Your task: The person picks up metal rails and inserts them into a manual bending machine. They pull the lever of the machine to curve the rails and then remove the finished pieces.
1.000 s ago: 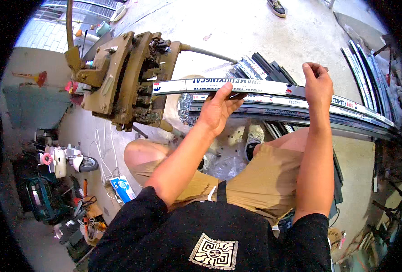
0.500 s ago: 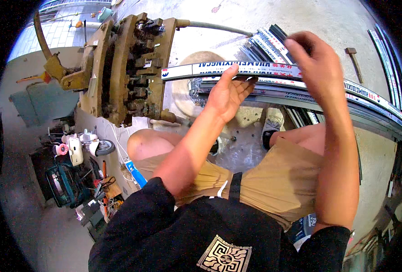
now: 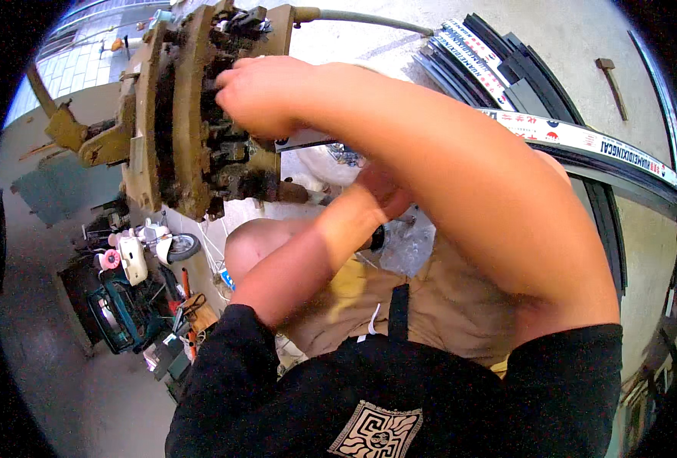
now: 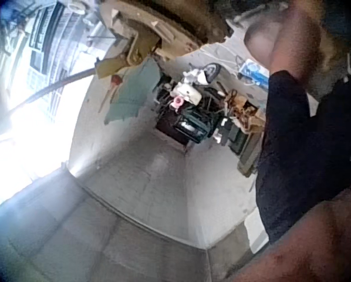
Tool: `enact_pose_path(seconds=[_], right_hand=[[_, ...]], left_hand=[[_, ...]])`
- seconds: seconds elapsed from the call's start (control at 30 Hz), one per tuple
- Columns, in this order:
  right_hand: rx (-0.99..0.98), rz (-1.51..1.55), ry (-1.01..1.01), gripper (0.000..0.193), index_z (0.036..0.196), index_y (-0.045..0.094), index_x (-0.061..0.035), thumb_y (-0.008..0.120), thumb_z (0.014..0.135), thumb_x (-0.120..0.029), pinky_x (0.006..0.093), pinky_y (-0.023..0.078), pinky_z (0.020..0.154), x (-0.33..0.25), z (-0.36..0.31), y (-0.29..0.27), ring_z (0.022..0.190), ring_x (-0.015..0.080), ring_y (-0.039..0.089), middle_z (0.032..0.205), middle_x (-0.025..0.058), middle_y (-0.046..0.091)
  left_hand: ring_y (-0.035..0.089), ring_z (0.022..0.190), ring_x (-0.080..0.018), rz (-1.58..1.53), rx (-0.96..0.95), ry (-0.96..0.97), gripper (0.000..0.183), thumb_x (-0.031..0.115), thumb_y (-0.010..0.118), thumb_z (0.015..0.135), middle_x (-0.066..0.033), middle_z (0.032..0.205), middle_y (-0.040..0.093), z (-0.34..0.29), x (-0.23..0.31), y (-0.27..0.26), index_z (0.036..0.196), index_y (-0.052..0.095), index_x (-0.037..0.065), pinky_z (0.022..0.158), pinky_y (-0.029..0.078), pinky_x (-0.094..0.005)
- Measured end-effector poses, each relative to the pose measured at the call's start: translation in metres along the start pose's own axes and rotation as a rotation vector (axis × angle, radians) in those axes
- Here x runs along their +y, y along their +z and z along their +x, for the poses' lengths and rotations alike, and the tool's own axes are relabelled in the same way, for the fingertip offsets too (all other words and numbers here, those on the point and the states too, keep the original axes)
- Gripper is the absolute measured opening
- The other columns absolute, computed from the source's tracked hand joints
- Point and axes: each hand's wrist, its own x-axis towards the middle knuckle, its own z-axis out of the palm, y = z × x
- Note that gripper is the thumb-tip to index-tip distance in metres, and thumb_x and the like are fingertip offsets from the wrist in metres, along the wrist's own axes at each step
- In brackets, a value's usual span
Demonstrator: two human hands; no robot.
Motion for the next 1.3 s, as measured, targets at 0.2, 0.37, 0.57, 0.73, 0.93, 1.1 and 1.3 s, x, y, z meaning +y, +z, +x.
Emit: enact_pose_path(seconds=[0.2,0.37,0.57,0.73,0.93,1.1,1.3], right_hand=[[-0.129,0.045,0.032,0.051,0.125,0.066,0.0005,0.074,0.075,-0.005,0.0415,0.05,0.107,0.013,0.034,0.012,0.127,0.0337,0.059,0.135,0.0168,0.062],[-0.212,0.061,0.023,0.031,0.111,0.074,-0.0034,0.069,0.083,-0.013,0.0474,0.054,0.097,0.023,0.047,0.013,0.113,0.0392,0.066,0.123,0.0187,0.068],[-0.153,0.222,-0.016,0.029,0.103,0.074,-0.0004,0.067,0.078,-0.011,0.0494,0.055,0.087,0.023,0.048,0.014,0.1,0.0429,0.069,0.104,0.0251,0.073],[-0.118,0.198,-0.043,0.031,0.107,0.072,0.0021,0.064,0.079,-0.008,0.0492,0.055,0.089,0.028,0.049,0.017,0.102,0.0434,0.069,0.106,0.0259,0.072],[-0.055,0.516,0.145,0.034,0.115,0.069,0.0048,0.059,0.084,-0.005,0.0463,0.055,0.088,0.039,0.052,0.018,0.104,0.0426,0.069,0.106,0.0274,0.072],[-0.19,0.685,0.101,0.045,0.129,0.063,0.006,0.058,0.085,-0.004,0.0434,0.054,0.091,0.048,0.046,0.018,0.108,0.0396,0.069,0.114,0.0284,0.071],[-0.123,0.659,0.082,0.052,0.135,0.059,0.0063,0.053,0.084,0.0,0.0432,0.053,0.094,0.051,0.052,0.033,0.112,0.0406,0.068,0.12,0.0292,0.069]], left_hand=[[0.066,0.115,-0.0217,-1.115,0.075,-0.542,0.034,0.015,0.062,0.101,-0.0088,0.131,0.067,0.007,0.027,0.001,0.134,0.059,0.007,0.098,0.053,-0.0384],[0.067,0.11,-0.0194,-0.864,0.034,-0.556,0.034,0.018,0.06,0.103,-0.0075,0.13,0.067,0.012,0.042,0.004,0.136,0.058,0.007,0.094,0.053,-0.0374],[0.067,0.111,-0.0192,-0.934,0.094,-0.508,0.03,0.018,0.061,0.103,-0.0072,0.125,0.071,0.011,0.033,0.005,0.13,0.064,0.006,0.096,0.052,-0.0364],[0.067,0.113,-0.0197,-1.013,0.113,-0.499,0.029,0.017,0.061,0.103,-0.0074,0.124,0.072,0.015,0.041,0.011,0.127,0.065,0.003,0.097,0.052,-0.0364],[0.067,0.114,-0.0207,-0.999,0.141,-0.552,0.027,0.017,0.058,0.105,-0.0078,0.126,0.071,0.01,0.036,0.01,0.127,0.065,0.003,0.101,0.051,-0.037],[0.067,0.115,-0.0207,-1.002,0.207,-0.605,0.027,0.018,0.053,0.107,-0.008,0.127,0.07,0.016,0.045,0.014,0.127,0.064,0.003,0.101,0.051,-0.0371],[0.066,0.116,-0.0203,-1.002,0.174,-0.626,0.028,0.016,0.054,0.106,-0.0078,0.13,0.069,0.009,0.031,0.006,0.13,0.062,0.002,0.101,0.051,-0.0371]])
